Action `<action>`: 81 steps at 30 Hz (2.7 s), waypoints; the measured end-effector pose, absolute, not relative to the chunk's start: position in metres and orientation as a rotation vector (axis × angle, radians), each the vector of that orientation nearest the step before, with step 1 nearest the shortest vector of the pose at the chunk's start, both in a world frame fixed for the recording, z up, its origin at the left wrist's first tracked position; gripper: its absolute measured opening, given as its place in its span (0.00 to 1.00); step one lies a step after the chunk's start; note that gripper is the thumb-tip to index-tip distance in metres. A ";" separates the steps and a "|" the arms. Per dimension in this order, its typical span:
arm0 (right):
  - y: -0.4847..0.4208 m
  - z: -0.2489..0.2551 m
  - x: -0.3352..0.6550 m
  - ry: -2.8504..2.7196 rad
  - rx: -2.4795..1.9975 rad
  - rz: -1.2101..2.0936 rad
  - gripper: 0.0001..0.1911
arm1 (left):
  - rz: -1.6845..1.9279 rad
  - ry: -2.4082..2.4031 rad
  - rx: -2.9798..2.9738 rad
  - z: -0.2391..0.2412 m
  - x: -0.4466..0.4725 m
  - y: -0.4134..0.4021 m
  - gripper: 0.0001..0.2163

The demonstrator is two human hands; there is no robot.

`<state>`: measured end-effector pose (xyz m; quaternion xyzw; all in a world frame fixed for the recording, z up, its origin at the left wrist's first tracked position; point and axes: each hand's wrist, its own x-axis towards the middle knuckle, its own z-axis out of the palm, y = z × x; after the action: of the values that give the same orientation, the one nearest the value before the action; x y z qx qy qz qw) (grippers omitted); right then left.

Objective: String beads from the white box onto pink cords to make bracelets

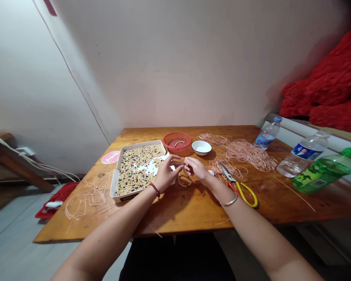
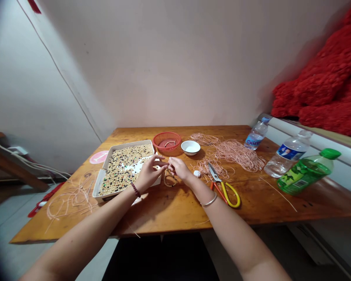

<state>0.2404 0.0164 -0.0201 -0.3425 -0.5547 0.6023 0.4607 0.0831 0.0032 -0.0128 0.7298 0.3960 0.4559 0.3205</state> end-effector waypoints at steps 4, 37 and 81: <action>0.016 -0.020 0.240 -1.357 -0.828 1.494 0.21 | 1.213 1.030 1.933 -0.013 0.084 0.003 0.15; 0.018 -0.021 0.240 -1.353 -0.815 1.499 0.21 | 1.198 1.049 1.958 -0.014 0.083 0.003 0.13; 0.017 -0.019 0.240 -1.344 -0.820 1.504 0.20 | 1.196 1.076 1.941 -0.013 0.085 0.001 0.14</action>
<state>0.2400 0.0171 -0.0189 -0.3338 -0.5471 0.6118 0.4636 0.0853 0.0014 -0.0126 0.7330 0.4065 0.4517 0.3055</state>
